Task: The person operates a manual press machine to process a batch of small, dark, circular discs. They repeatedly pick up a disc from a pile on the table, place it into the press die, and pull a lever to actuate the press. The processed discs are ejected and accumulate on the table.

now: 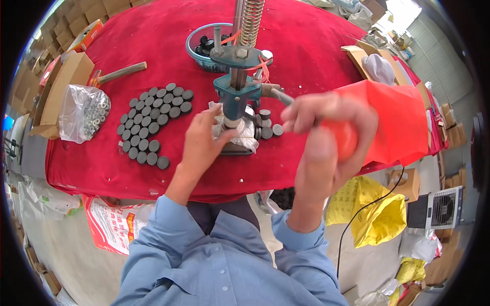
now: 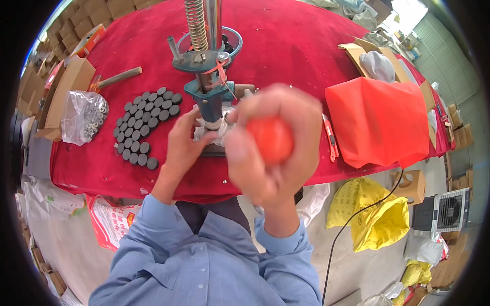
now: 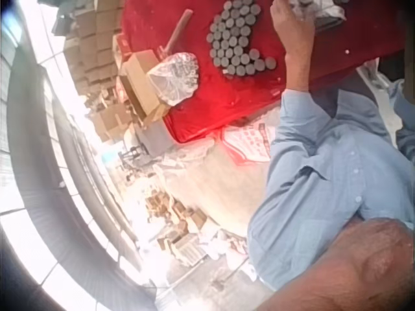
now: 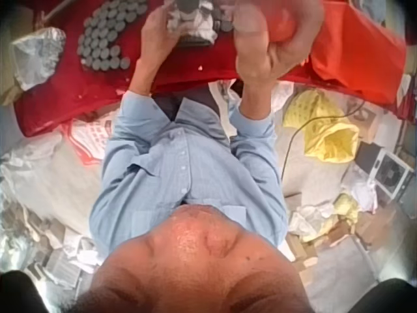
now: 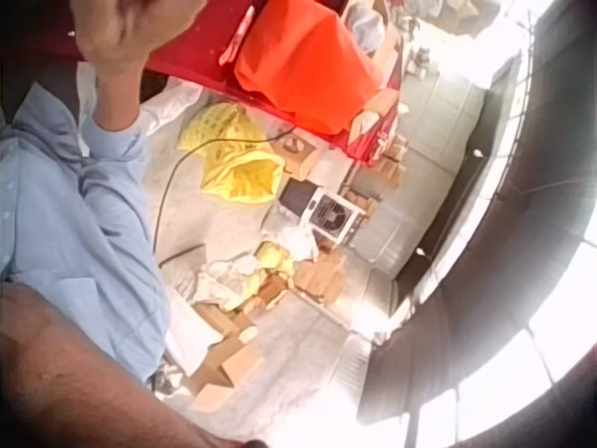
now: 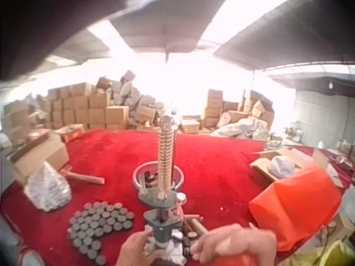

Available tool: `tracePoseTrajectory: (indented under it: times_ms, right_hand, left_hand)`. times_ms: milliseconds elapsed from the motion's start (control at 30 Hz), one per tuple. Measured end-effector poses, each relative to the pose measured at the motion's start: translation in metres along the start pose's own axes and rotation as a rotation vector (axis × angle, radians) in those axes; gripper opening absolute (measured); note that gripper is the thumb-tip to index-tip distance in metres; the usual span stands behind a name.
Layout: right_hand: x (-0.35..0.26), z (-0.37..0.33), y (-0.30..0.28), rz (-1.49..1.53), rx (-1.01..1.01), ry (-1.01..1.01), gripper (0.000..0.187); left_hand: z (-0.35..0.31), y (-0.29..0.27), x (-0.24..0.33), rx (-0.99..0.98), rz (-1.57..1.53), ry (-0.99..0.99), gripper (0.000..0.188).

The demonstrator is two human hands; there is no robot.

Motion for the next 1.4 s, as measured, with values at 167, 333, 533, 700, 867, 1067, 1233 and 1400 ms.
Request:
tracePoseTrajectory:
  times_ms: [167,333,533,700,867,1067,1233,1400]
  right_hand:
    - [0.040,-0.099,-0.016,0.054,-0.111,-0.159,0.036]
    - [0.036,-0.112,-0.011,0.042,-0.039,-0.059,0.034]
    - [0.021,-0.082,-0.017,0.013,-0.121,-0.073,0.032]
    - [0.005,-0.037,-0.007,0.065,-0.133,-0.022,0.033]
    - [-0.007,0.017,-0.001,-0.019,-0.084,0.126,0.036]
    - [-0.015,0.067,0.011,0.059,-0.019,0.405,0.040]
    - [-0.017,0.084,0.013,-0.073,-0.034,0.494,0.055]
    - [-0.022,0.070,0.008,0.010,-0.050,0.410,0.043]
  left_hand:
    - [-0.017,-0.045,-0.058,-0.067,0.487,0.039,0.034]
    - [-0.029,-0.051,-0.080,-0.193,0.567,-0.033,0.035]
    - [-0.033,-0.057,-0.077,-0.137,0.373,-0.075,0.032]
    - [-0.030,-0.064,-0.072,-0.143,0.206,-0.253,0.035]
    - [-0.038,-0.068,-0.074,-0.153,0.202,-0.255,0.036]
    - [-0.014,-0.039,-0.009,-0.050,-0.030,-0.157,0.044]
    - [-0.001,-0.004,0.001,-0.034,-0.124,-0.115,0.055]
    - [0.003,0.005,0.002,0.000,-0.181,-0.155,0.058]
Point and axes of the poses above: each hand's wrist, its own z-axis towards the middle knuckle, its own y-axis out of the palm, x = y × z, the point moved 1 cm from there along z, towards the middle knuckle, and after that the axes turned 14 degrees about y, right-handed, at the moved point
